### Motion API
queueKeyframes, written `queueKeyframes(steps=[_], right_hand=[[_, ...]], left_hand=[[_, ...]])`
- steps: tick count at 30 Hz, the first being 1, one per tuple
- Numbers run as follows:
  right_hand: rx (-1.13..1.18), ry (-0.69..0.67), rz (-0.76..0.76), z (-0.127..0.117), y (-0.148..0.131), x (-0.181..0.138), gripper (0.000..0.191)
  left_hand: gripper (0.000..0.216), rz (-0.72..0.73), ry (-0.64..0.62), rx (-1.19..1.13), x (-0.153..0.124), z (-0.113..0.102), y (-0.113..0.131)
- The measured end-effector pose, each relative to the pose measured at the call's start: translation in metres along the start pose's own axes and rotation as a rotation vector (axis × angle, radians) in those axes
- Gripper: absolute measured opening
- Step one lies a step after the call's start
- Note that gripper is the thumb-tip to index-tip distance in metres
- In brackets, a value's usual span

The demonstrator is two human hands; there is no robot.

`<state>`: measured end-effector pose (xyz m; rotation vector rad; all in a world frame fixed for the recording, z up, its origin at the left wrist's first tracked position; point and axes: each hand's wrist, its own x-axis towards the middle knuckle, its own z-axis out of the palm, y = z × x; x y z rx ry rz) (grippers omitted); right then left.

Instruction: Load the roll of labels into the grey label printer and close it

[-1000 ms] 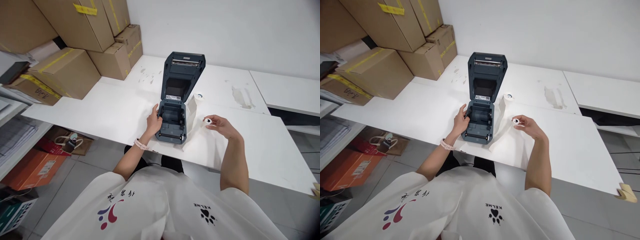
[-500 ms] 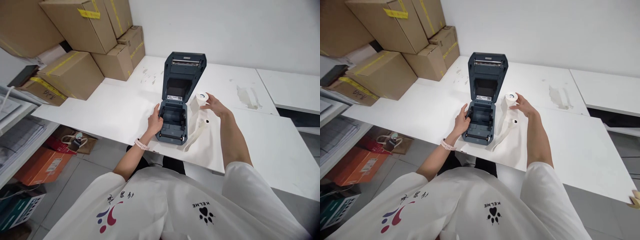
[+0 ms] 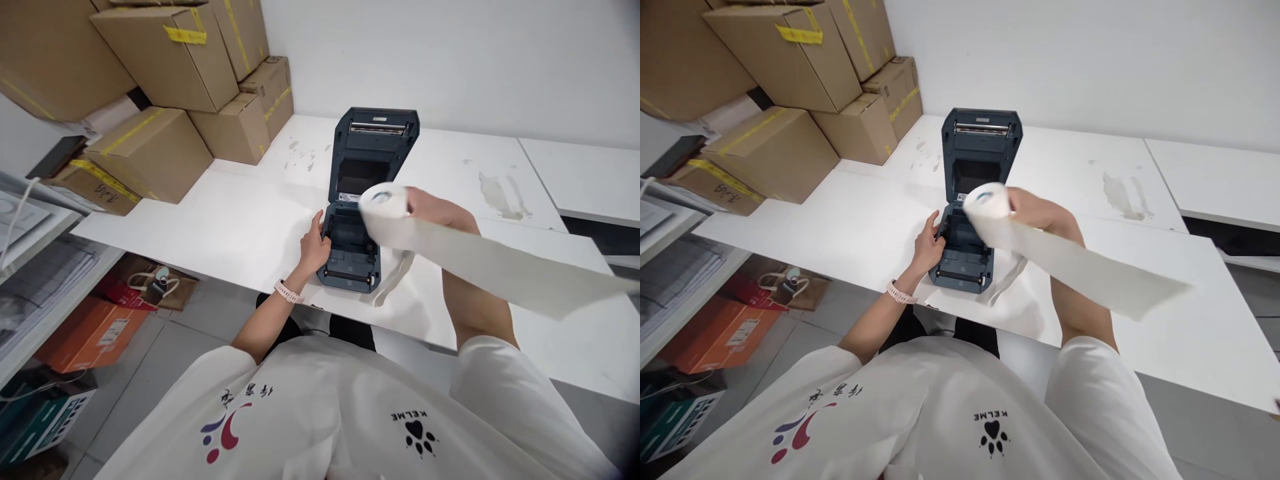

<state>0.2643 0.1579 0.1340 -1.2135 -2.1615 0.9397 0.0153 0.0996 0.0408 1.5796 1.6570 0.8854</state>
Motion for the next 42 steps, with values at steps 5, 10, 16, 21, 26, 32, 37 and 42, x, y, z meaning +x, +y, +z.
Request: queueKeyframes(steps=[5, 10, 16, 21, 26, 32, 37, 42], right_hand=[[-0.747, -0.381, 0.010, 0.043, -0.047, 0.030, 0.044], [-0.886, -0.465, 0.095, 0.076, -0.031, 0.051, 0.052], [-0.754, -0.296, 0.031, 0.085, -0.019, 0.027, 0.059], [-0.511, -0.079, -0.184, 0.109, -0.032, -0.049, 0.048], [-0.546, 0.023, -0.109, 0.153, -0.029, -0.089, 0.051], [-0.567, 0.042, -0.088, 0.163, -0.027, -0.089, 0.052], [-0.549, 0.031, -0.094, 0.157, -0.029, -0.089, 0.053], [-0.536, 0.038, -0.107, 0.162, -0.027, -0.090, 0.053]], left_hand=[[0.081, 0.001, 0.005, -0.013, 0.001, 0.002, -0.001], [0.080, 0.009, 0.002, -0.033, -0.001, 0.001, -0.001], [0.079, -0.002, 0.005, -0.042, -0.001, 0.001, -0.002], [0.074, 0.000, 0.010, -0.114, -0.001, 0.002, -0.003], [0.068, 0.003, 0.018, -0.167, -0.001, 0.002, -0.004], [0.064, 0.063, 0.026, -0.226, 0.000, 0.006, -0.009], [0.063, 0.073, 0.020, -0.259, 0.003, 0.010, -0.016], [0.059, 0.065, 0.019, -0.320, 0.008, 0.013, -0.021]])
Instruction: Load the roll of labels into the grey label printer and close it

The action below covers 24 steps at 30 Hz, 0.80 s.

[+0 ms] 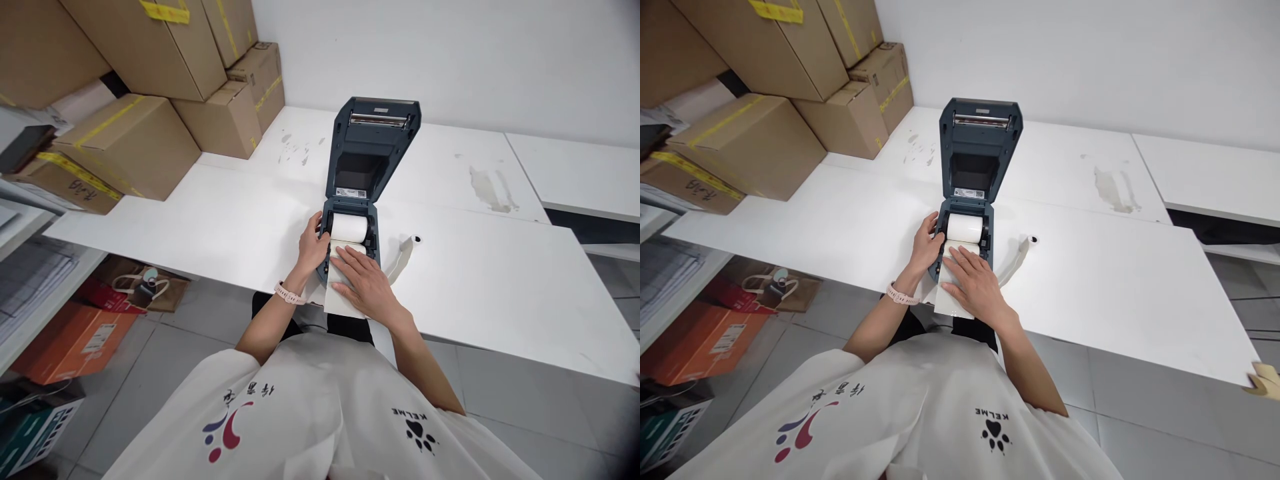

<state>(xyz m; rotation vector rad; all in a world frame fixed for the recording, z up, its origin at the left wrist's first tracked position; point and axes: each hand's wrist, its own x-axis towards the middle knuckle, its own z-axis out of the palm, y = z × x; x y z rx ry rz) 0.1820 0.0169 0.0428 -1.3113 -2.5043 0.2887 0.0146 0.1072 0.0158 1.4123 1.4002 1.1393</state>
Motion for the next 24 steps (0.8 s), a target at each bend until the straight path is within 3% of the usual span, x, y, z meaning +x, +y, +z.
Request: queueKeyframes(steps=[5, 8, 9, 11, 13, 15, 17, 20, 24], right_hand=[[0.200, 0.066, -0.040, -0.007, 0.010, -0.006, 0.048], [0.431, 0.361, -0.013, -0.040, 0.041, 0.015, 0.040], [0.448, 0.535, 0.040, -0.055, 0.056, 0.030, 0.042], [0.489, 0.688, 0.137, -0.085, 0.089, 0.071, 0.054], [0.631, 0.685, 0.234, -0.110, 0.118, 0.118, 0.065], [0.761, 0.561, 0.257, -0.125, 0.135, 0.155, 0.071], [0.830, 0.484, 0.227, -0.128, 0.138, 0.171, 0.080], [0.849, 0.518, 0.162, -0.111, 0.119, 0.147, 0.088], [0.845, 0.584, 0.149, -0.064, 0.076, 0.067, 0.079]], left_hand=[[0.067, -0.077, -0.055, -0.051, -0.027, -0.004, 0.006], [0.089, -0.161, -0.143, -0.107, -0.059, -0.007, 0.010], [0.093, -0.192, -0.163, -0.120, -0.068, -0.008, 0.011], [0.096, -0.233, -0.176, -0.142, -0.081, -0.009, 0.010], [0.097, -0.236, -0.176, -0.155, -0.085, -0.011, 0.009], [0.098, -0.218, -0.181, -0.163, -0.084, -0.013, 0.007], [0.100, -0.215, -0.202, -0.174, -0.082, -0.017, 0.006], [0.102, -0.268, -0.220, -0.237, -0.081, -0.027, 0.005], [0.086, -0.302, -0.141, -0.333, -0.076, -0.039, 0.008]])
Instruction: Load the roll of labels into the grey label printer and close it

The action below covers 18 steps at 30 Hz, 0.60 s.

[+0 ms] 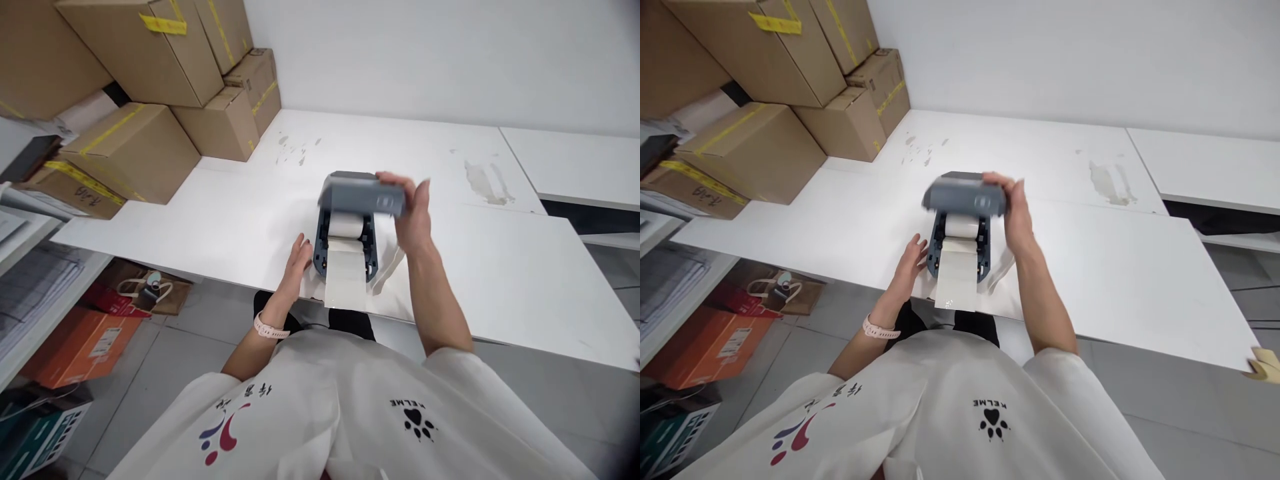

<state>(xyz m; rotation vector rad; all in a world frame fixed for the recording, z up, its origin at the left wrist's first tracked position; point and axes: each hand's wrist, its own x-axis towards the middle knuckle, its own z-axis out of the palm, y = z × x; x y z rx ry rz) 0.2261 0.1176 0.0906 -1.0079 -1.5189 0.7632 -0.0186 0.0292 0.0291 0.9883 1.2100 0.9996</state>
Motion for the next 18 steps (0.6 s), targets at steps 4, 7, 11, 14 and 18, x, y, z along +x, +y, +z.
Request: queueKeyframes(steps=[4, 7, 11, 14, 18], right_hand=[[-0.038, -0.005, 0.120, 0.016, 0.001, -0.076, 0.047], [0.153, 0.075, 0.324, 0.026, 0.004, -0.095, 0.075], [0.343, 0.106, 0.608, 0.030, 0.006, -0.098, 0.106], [0.418, 0.094, 0.731, 0.030, 0.006, -0.101, 0.115], [0.416, 0.072, 0.723, 0.028, 0.010, -0.101, 0.111]], left_hand=[[0.085, 0.024, 0.027, -0.022, 0.010, 0.008, 0.013], [0.093, -0.006, -0.020, -0.024, 0.016, 0.020, 0.021], [0.095, -0.041, -0.077, -0.035, 0.013, 0.025, 0.020], [0.090, -0.034, -0.099, -0.026, 0.011, 0.021, 0.015], [0.084, 0.076, -0.073, -0.011, 0.020, 0.017, 0.009]])
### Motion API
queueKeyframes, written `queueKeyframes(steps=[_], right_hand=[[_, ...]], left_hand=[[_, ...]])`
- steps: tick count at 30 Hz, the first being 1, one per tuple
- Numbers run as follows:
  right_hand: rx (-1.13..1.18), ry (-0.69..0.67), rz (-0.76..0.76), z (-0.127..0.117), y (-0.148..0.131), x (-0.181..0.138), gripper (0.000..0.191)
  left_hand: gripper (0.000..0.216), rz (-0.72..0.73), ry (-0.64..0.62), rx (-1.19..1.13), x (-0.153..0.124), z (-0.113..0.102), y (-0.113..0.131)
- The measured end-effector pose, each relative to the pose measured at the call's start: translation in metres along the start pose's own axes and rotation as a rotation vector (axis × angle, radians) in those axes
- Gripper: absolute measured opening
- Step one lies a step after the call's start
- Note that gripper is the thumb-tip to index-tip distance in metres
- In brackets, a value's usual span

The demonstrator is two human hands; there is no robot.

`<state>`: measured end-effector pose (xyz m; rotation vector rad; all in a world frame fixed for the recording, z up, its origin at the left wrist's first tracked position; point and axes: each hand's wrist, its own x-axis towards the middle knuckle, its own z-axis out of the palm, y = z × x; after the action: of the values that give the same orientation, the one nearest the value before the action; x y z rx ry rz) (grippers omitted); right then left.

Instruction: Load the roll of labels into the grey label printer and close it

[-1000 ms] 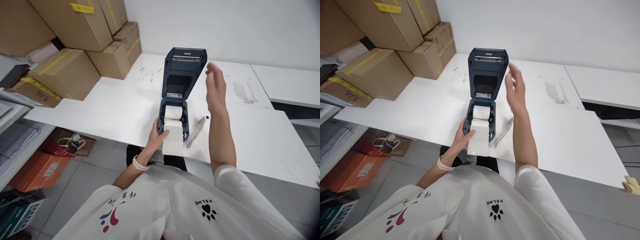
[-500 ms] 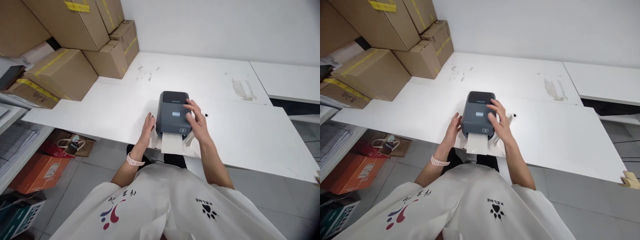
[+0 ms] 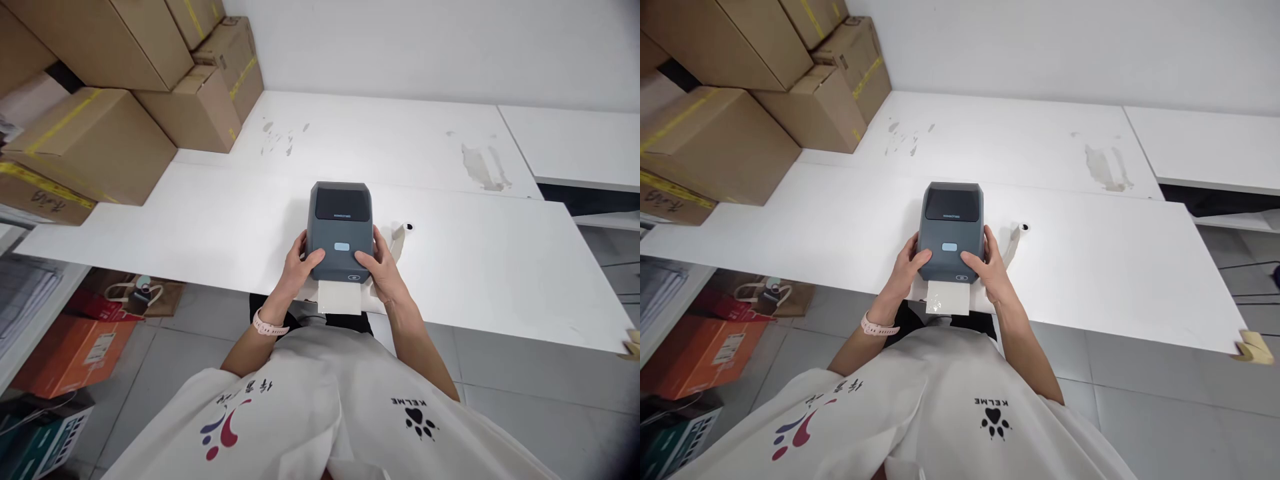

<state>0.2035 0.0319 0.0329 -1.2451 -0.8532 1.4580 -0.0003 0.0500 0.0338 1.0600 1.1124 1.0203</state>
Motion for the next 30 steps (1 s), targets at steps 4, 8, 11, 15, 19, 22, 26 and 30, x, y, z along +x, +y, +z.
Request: queueKeyframes(steps=[4, 8, 11, 15, 19, 22, 26, 30], right_hand=[[-0.015, -0.012, -0.035, -0.004, 0.004, 0.006, 0.107], [-0.035, 0.007, -0.047, -0.005, 0.009, 0.008, 0.109], [-0.048, 0.026, -0.055, -0.004, 0.010, 0.008, 0.110], [-0.075, 0.018, -0.086, -0.001, 0.010, 0.007, 0.105], [-0.096, 0.026, -0.094, 0.003, 0.009, 0.006, 0.102], [-0.104, 0.061, -0.109, 0.007, 0.003, 0.006, 0.107], [-0.242, 0.085, -0.192, 0.014, -0.005, 0.008, 0.110], [-0.367, 0.125, -0.240, 0.016, -0.006, 0.016, 0.107]], left_hand=[[0.080, 0.056, -0.012, 0.017, 0.004, 0.000, -0.004], [0.058, 0.106, 0.266, 0.130, -0.025, 0.007, -0.017], [0.028, 0.121, 0.488, 0.220, -0.057, 0.012, -0.033], [0.043, -0.184, 0.010, 0.058, -0.075, 0.017, -0.035], [0.046, -0.318, -0.133, -0.111, -0.072, 0.019, -0.015], [0.048, -0.294, -0.111, -0.069, -0.073, 0.018, -0.012], [0.048, -0.313, -0.159, 0.060, -0.076, 0.010, -0.030], [0.045, -0.188, -0.020, 0.147, -0.075, 0.001, -0.038]])
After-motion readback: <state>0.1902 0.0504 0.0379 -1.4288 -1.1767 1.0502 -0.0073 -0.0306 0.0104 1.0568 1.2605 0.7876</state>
